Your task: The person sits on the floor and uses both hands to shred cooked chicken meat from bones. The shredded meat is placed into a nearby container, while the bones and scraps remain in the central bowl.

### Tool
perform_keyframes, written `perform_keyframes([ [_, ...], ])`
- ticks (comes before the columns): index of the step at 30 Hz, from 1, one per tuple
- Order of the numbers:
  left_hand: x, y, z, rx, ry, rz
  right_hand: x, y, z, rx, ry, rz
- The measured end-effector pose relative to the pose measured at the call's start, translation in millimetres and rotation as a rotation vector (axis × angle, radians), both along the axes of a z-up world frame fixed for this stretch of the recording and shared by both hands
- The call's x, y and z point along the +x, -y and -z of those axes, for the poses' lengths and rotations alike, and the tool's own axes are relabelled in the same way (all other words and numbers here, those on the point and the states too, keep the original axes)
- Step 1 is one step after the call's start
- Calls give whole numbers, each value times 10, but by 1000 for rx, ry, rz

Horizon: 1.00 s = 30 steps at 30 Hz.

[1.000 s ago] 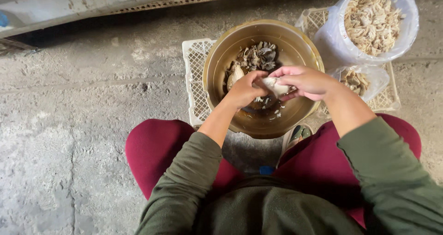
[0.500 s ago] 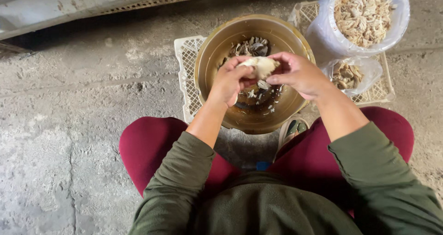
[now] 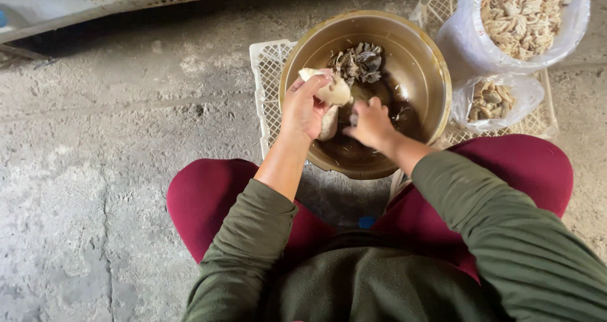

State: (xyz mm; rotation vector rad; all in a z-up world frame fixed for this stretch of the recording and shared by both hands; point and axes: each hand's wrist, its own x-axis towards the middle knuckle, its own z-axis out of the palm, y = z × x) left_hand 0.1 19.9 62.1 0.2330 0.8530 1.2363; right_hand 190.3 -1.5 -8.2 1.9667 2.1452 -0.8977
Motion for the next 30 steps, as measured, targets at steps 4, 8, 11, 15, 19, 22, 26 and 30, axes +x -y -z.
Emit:
perform_keyframes([
  [4,-48,21,-29,-96,-32,-28,-142,203,-65,202,-13,-202],
  [8,-12,42,-98,-113,-171,38,43,48,42,271,4,-237],
  [11,54,85,-144,-184,-322,142,250,-238,-59,120,-288,37],
  [15,179,184,-118,-162,-474,269,374,-417,-566,-144,-828,366],
  [19,316,209,-77,30,-357,303,413,-166,-1230,-160,-995,413],
  [22,388,257,-113,133,-250,270,329,32,-1563,-22,-905,370],
  [26,431,258,-266,142,-262,268,298,161,-1777,271,-643,207],
  [30,521,255,-386,195,-248,219,363,109,-1792,262,-752,229],
])
